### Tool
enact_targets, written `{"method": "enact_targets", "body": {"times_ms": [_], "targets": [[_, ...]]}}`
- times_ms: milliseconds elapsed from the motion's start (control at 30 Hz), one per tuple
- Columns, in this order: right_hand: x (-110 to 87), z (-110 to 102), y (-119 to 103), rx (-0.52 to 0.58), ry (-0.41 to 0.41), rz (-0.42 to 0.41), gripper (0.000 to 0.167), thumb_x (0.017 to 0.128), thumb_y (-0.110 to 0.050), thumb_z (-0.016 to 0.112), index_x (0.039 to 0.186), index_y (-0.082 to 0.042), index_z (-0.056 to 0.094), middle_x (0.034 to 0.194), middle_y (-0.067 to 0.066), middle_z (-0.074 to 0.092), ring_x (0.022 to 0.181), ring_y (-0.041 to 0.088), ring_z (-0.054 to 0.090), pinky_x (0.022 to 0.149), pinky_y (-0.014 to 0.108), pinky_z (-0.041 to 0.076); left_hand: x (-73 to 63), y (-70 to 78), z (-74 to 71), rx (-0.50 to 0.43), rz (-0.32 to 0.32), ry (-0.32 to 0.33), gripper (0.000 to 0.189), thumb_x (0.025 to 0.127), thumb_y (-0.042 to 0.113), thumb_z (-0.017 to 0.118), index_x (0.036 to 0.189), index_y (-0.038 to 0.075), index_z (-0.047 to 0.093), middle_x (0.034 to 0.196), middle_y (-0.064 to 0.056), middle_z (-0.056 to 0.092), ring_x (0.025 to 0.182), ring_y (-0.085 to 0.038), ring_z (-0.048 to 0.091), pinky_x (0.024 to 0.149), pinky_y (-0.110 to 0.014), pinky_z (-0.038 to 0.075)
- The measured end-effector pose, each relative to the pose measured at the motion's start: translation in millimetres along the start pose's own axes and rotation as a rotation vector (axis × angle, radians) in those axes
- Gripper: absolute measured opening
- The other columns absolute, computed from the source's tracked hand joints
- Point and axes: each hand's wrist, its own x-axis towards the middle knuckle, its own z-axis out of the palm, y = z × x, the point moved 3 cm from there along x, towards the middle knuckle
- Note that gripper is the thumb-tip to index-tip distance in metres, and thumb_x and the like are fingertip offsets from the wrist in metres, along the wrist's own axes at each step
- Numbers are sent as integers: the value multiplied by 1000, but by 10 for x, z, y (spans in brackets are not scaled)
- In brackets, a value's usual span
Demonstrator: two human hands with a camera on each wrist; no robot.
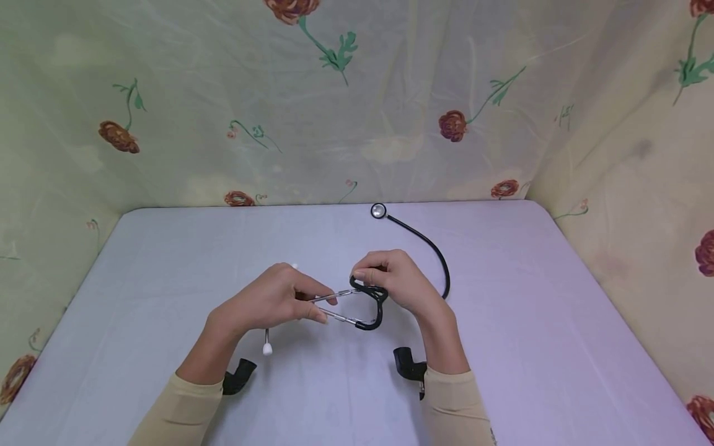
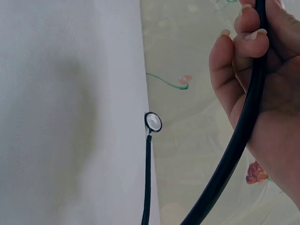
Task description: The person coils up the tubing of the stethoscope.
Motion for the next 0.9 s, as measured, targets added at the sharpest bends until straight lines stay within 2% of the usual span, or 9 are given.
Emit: {"method": "enact_targets", "body": {"times_ms": [100,167,267,300,400,533,633,733,900], "targets": [[12,13,18,15,-1,13,17,95,-23,66,96,-10,76,90,8,69,82,23,56,73,32,44,-5,-21,-10,-46,-2,47,21,80,33,82,101,32,79,64,19,62,56,0,42,54,-21,36],[18,16,20,10,7,23,15,96,-13,62,97,-9,76,87,11,68,83,26,56,71,32,43,-8,-33,-21,-61,-15,89,23,80,33,82,103,30,79,69,19,66,57,-1,44,54,-21,37],[22,20,2,5,24,26,16,96,-7,60,95,-7,76,85,18,66,85,28,57,72,33,42,-14,-51,-39,-68,-46,145,25,81,33,82,105,27,79,73,18,69,58,-3,49,54,-22,38],[21,22,-6,-1,30,35,16,96,-7,60,96,-5,76,85,17,66,86,27,57,72,34,42,-17,-54,-45,-67,-52,159,26,81,32,82,107,26,79,72,17,69,58,-4,49,54,-22,38],[21,41,-30,-7,24,72,23,97,-20,64,98,0,75,94,17,72,90,23,59,76,33,42,-23,-62,-66,-56,-63,198,25,83,31,80,107,26,78,63,13,63,55,-5,46,53,-22,35],[31,89,-61,-14,-24,118,21,99,-15,58,106,-1,73,103,14,73,90,26,59,75,34,45,-18,-80,-95,-18,-92,256,24,84,33,79,107,27,78,57,11,56,53,-4,41,54,-22,32],[36,121,-88,-31,-52,114,22,98,-6,54,110,-4,72,93,16,70,82,27,58,73,37,46,-9,-103,-106,5,-120,290,23,83,34,79,106,28,78,57,13,56,53,-4,40,54,-23,31],[35,140,-109,-70,-56,107,22,98,-5,54,110,-4,72,85,16,66,76,22,55,73,35,43,-7,-124,-113,20,-133,316,21,83,34,79,104,29,78,55,12,54,53,-5,39,54,-23,30],[31,153,-137,-91,-76,92,22,99,-8,55,112,-3,71,87,16,67,76,22,57,71,33,45,-19,-162,-136,19,-157,349,22,84,36,79,105,28,79,59,10,59,54,-6,41,55,-24,32]]}}
